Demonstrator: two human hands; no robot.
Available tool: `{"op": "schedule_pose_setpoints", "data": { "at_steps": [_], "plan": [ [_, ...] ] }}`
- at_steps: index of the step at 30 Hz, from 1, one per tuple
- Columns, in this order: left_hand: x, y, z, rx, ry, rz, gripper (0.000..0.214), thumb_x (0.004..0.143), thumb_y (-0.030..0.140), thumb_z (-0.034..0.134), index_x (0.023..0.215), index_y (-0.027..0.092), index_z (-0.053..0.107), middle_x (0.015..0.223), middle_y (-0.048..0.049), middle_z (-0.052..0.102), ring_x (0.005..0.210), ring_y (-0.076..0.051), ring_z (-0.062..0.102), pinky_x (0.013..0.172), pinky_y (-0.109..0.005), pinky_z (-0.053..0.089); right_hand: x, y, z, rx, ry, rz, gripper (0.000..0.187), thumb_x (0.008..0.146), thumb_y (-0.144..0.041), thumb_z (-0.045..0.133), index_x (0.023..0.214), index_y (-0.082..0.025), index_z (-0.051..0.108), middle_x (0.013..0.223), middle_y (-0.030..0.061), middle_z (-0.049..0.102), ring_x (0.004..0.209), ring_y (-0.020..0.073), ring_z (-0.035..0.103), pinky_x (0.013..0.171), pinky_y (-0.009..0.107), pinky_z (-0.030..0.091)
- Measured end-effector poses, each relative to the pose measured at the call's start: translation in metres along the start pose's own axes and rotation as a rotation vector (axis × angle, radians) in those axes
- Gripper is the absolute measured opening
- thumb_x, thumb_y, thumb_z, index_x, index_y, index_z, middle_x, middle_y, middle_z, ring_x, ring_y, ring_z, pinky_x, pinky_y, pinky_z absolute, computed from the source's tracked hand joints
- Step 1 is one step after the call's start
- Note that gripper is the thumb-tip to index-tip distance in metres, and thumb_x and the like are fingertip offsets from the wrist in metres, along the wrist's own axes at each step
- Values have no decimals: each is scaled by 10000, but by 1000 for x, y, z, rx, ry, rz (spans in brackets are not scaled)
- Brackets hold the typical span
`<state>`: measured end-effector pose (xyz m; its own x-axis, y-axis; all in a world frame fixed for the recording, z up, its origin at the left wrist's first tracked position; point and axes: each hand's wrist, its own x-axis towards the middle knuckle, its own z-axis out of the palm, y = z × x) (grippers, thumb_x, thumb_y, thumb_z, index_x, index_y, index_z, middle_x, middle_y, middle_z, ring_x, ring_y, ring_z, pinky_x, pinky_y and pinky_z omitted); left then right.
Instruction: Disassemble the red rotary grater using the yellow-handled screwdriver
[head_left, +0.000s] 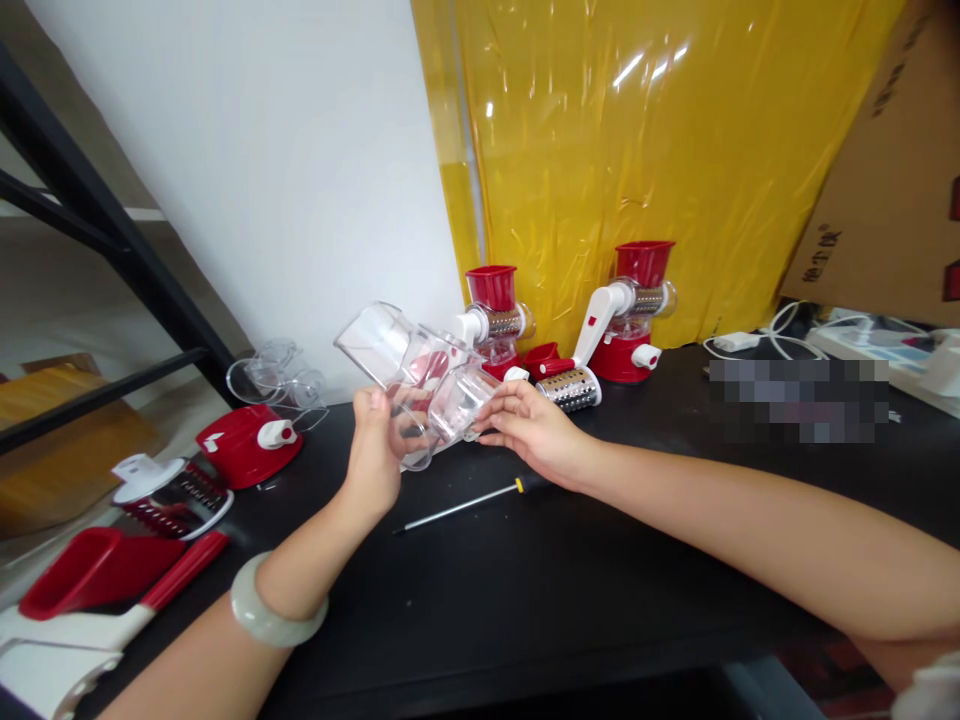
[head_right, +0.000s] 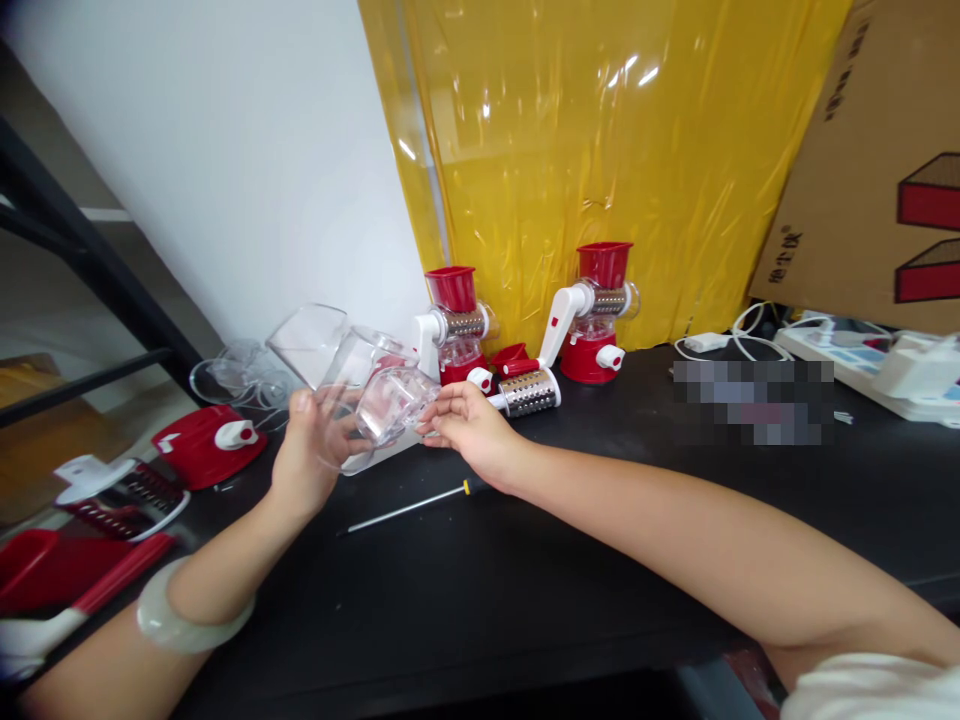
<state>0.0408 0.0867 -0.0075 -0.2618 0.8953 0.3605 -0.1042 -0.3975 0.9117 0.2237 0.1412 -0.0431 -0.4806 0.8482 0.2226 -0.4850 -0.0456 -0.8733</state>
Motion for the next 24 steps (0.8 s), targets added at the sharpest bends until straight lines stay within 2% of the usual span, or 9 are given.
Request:
{"op": "schedule_pose_setpoints", "data": {
  "at_steps": [2, 5, 9, 16, 21, 24],
  "plan": [
    [2, -3, -2, -9, -2, -12, 670, 652, 775, 715, 925, 244, 411, 969, 0, 583, 672, -164, 630, 536, -354, 587, -1, -1, 0, 20, -4, -12, 382, 679, -183, 810, 918, -238, 517, 836, -54, 682, 794, 129, 696, 801, 342, 571],
    [5, -8, -7, -8, -18, -46, 644, 717, 796, 640, 970, 232, 460, 1035, -37, 592, 774, -221, 669, 630, -468, 611, -1, -4, 1, 42, 4, -17, 421, 644, -253, 873, 877, -239, 522, 807, -61, 678, 781, 130, 690, 776, 325, 561],
    [6, -15, -11, -16, -27, -54, 615, 777, 794, 576, 1019, 234, 503, 1096, -69, 606, 877, -274, 693, 706, -524, 602, -2, -6, 5, 22, 26, -37, 464, 639, -403, 907, 859, -238, 534, 780, -61, 648, 770, 119, 667, 787, 313, 545],
    [-1, -24, -5, -106, -34, -17, 597, 787, 779, 594, 1027, 238, 523, 1053, -49, 624, 817, -235, 702, 660, -456, 622, -2, -4, 10, -50, 81, -93, 576, 541, -477, 942, 867, -235, 532, 786, -66, 611, 768, 111, 627, 824, 322, 522],
    [-5, -25, -1, -144, -47, 28, 602, 833, 767, 550, 1089, 222, 556, 1139, -90, 648, 844, -238, 714, 586, -356, 604, -5, -8, 12, -31, 91, -80, 555, 536, -452, 949, 849, -220, 554, 784, -61, 607, 738, 106, 628, 790, 316, 532],
    [-8, -23, 1, -169, -48, 25, 586, 849, 749, 542, 1085, 214, 586, 1102, -96, 678, 856, -255, 720, 608, -369, 614, -5, -11, 13, -27, 86, -97, 512, 555, -439, 945, 794, -213, 554, 734, -73, 604, 687, 90, 617, 738, 289, 531]
  ]
}}
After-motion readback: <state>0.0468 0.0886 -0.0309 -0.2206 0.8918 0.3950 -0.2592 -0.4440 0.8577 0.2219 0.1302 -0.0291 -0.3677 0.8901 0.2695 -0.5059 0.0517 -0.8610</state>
